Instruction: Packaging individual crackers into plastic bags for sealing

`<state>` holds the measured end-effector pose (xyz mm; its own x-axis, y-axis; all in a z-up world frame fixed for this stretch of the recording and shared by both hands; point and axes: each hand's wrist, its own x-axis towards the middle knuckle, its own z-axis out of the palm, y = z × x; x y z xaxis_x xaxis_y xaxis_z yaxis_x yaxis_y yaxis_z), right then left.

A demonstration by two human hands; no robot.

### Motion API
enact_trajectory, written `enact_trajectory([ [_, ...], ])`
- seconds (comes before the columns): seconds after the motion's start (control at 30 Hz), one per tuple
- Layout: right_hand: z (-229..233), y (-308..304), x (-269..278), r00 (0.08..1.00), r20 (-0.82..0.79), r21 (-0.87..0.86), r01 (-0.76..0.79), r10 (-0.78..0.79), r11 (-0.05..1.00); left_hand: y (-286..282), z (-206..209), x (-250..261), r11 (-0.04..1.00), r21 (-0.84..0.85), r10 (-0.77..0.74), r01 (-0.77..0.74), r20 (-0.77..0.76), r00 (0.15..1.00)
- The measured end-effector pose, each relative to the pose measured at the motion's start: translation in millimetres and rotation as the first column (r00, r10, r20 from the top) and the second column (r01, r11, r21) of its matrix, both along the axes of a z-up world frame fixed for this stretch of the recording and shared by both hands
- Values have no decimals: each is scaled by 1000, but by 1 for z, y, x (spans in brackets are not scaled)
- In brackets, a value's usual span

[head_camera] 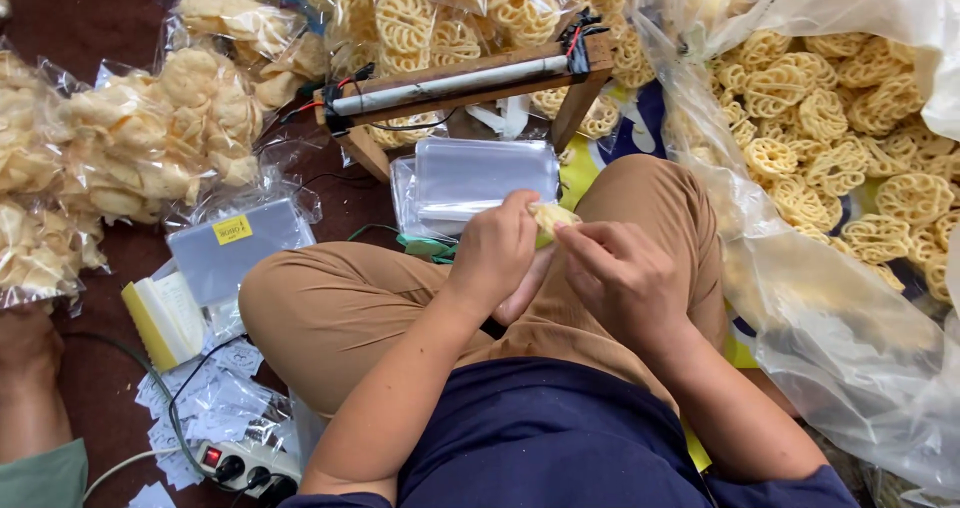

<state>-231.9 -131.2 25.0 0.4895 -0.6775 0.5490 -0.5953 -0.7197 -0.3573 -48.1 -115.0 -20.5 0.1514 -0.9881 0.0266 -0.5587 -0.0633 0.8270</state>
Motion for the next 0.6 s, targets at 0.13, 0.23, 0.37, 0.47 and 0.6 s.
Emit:
enact_trajectory([
  [0.13, -15, -12, -13, 984, 171, 374, -13, -55, 927, 12, -15, -13, 942, -248, -177, 228, 212, 961],
  [0.23, -25, -22, -28, 828, 476, 735, -189, -297, 651, 17, -9, -13, 755, -546, -132, 362, 415, 900],
  [0.37, -23, -31, -37, 906, 418, 516, -293, 61, 805, 11, -3, -14, 815, -508, -385, 280, -113, 916],
  [0.47, -42, -32, -36, 963, 262, 276, -140, 65, 951, 11, -3, -12, 929, -224, -369, 293, -553, 747],
  [0.6, -47, -47, -47, 970, 242, 256, -69, 6, 964, 4, -1, -8, 829, 306, -125, 468, -714, 689],
])
